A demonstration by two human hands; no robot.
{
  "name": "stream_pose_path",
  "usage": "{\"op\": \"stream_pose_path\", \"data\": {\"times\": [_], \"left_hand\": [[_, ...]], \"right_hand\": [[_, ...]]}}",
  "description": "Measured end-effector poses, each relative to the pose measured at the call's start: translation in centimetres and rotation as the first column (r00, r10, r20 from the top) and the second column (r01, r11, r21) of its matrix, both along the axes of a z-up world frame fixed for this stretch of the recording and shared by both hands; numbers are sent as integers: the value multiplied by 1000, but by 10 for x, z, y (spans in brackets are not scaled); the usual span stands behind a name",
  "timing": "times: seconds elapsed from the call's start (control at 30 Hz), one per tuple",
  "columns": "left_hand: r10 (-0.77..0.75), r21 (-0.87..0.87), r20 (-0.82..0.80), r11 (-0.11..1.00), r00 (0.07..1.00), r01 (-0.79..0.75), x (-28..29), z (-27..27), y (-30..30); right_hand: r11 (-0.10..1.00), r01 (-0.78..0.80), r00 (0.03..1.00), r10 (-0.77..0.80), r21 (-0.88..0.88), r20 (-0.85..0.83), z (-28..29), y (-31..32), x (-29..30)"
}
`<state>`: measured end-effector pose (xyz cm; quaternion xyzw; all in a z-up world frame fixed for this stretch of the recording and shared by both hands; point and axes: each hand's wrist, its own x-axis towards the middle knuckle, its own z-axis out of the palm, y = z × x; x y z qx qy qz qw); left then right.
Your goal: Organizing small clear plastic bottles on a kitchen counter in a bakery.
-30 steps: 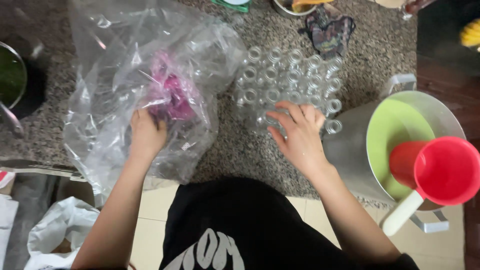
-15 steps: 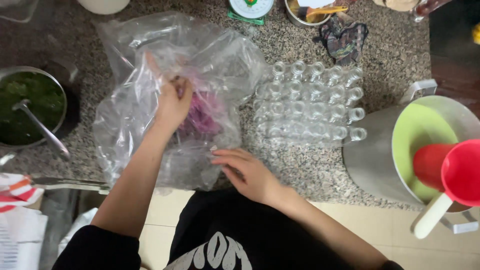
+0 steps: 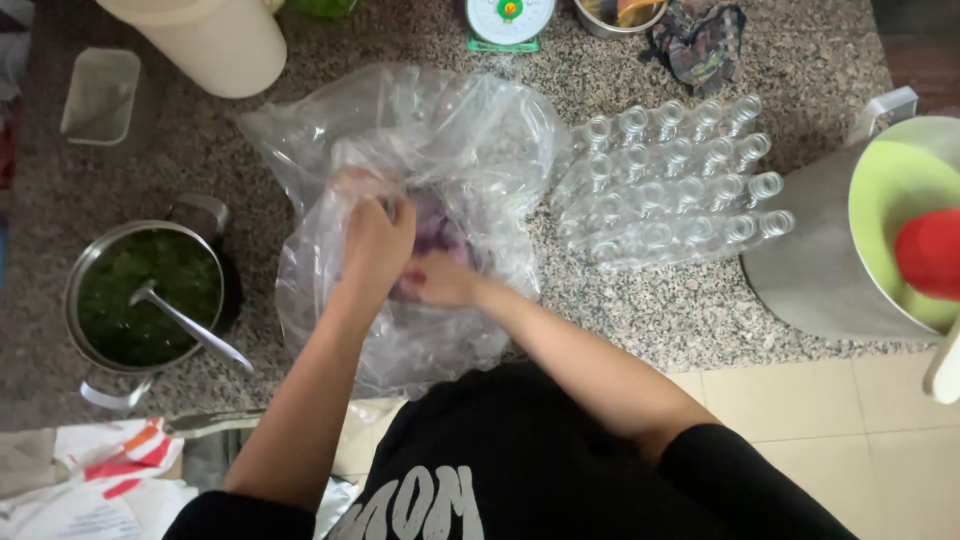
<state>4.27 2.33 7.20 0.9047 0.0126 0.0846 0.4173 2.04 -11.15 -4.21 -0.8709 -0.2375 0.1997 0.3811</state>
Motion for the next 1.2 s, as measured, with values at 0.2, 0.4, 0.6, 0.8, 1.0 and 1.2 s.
{"op": "stream_pose_path", "data": {"times": [0.2, 0.4, 0.6, 0.8, 1.0, 1.2], "left_hand": [[-143, 254, -338, 938, 930, 237, 3, -78, 14], [-210, 319, -89, 920, 974, 227, 55, -186, 6], [-197, 532, 167, 843, 966, 81, 84, -150, 14], [-153, 544, -97, 819, 983, 182, 122, -238, 46], [-154, 498, -102, 847, 983, 184, 141, -305, 46], [-296, -519, -92, 829, 951, 208, 139, -235, 38]], "right_hand": [[952, -207, 907, 272, 224, -322, 47, -10, -43], [982, 125, 990, -115, 143, -81, 101, -42, -42], [914, 402, 888, -404, 57, 221, 118, -78, -36], [885, 466, 879, -465, 19, 111, 124, -80, -42], [857, 481, 877, -476, 184, -75, 126, -70, -49], [886, 370, 928, -369, 278, -59, 116, -68, -60]]}}
